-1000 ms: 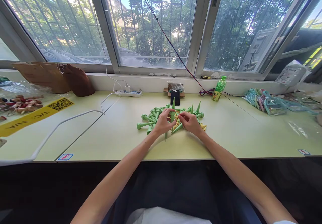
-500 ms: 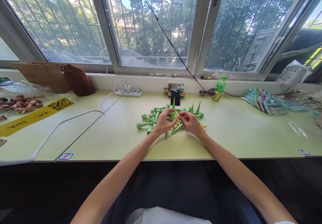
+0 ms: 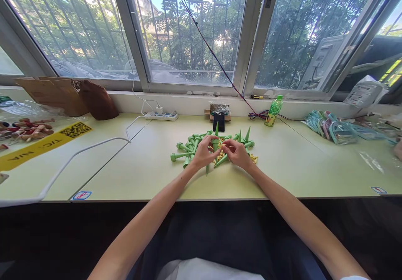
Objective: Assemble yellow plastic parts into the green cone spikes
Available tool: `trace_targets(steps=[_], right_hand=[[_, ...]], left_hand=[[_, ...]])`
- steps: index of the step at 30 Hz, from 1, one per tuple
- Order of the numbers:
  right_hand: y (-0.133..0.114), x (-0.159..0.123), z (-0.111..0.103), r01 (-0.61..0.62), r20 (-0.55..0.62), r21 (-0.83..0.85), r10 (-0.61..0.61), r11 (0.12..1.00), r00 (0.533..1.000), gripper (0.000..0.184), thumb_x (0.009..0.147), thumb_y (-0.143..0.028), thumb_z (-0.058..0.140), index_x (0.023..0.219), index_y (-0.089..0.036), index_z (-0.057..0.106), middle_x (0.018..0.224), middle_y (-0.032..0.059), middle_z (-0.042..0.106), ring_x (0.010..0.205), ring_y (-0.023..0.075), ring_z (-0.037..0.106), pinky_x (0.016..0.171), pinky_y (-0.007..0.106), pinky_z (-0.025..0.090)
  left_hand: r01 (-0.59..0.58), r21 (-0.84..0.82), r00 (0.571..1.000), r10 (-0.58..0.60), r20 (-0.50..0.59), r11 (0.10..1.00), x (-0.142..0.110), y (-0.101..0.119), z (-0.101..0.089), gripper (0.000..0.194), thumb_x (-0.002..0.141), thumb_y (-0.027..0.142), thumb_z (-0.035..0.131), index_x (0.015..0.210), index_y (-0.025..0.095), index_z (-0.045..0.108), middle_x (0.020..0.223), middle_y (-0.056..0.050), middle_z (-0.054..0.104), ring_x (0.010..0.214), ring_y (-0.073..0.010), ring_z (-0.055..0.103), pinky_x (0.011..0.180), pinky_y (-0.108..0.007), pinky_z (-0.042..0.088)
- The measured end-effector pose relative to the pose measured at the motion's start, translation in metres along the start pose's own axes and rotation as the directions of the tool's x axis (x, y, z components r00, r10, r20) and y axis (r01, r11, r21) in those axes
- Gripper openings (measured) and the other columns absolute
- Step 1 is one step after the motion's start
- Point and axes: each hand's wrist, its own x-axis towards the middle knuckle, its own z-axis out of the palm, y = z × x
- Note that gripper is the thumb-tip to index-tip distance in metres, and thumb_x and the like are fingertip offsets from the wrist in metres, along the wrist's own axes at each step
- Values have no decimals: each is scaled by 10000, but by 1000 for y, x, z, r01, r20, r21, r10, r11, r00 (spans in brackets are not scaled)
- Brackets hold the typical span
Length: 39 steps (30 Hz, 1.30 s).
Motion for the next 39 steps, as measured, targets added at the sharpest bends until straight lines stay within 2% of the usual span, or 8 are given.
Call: trace_targets(steps=[9, 17, 25, 33, 39], right_hand=[[-3, 1, 0, -18, 2, -81, 18, 997, 1000, 400, 931, -533, 518, 809, -170, 632, 615, 11, 586, 527, 132, 491, 517, 265, 372], [1, 0, 0, -3, 20, -10, 3, 1000, 1000, 366, 889, -537, 594, 950, -177, 608, 636, -1, 586, 545, 142, 513, 528, 264, 391], [0, 1, 1, -56, 36, -7, 57, 998, 998, 386, 926, -548, 526, 826, -182, 601, 529, -28, 512, 450, 114, 426, 463, 253, 333], [0, 0, 1, -50, 37, 20, 49, 999, 998, 369, 898, -546, 574, 955, -182, 590, 553, -33, 537, 441, 115, 443, 455, 249, 343], [-1, 0, 0, -50, 51, -4, 50, 999, 997, 394, 918, -567, 524, 848, -186, 598, 537, -22, 531, 436, 115, 436, 448, 254, 338]], left_hand=[[-19, 21, 1000, 19, 6, 1000, -1, -2, 1, 347, 778, 238, 669, 1110, 185, 583, 1075, -67, 596, 749, -101, 577, 632, -216, 555], [-32, 26, 999, 32, -4, 999, 0, -2, 1, 344, 776, 226, 667, 1108, 184, 587, 1078, -69, 603, 768, -107, 586, 640, -219, 561], [-17, 29, 1000, 17, 13, 999, -1, -1, 0, 360, 764, 214, 670, 1113, 179, 588, 1091, -73, 598, 784, -112, 585, 648, -226, 560], [-28, 15, 1000, 28, -5, 1000, 0, 0, 0, 333, 776, 219, 664, 1099, 184, 590, 1082, -68, 597, 750, -99, 574, 635, -220, 554], [-30, 32, 1000, 30, 2, 999, 0, 0, 0, 342, 775, 223, 661, 1107, 181, 589, 1064, -65, 599, 740, -100, 565, 639, -226, 557]])
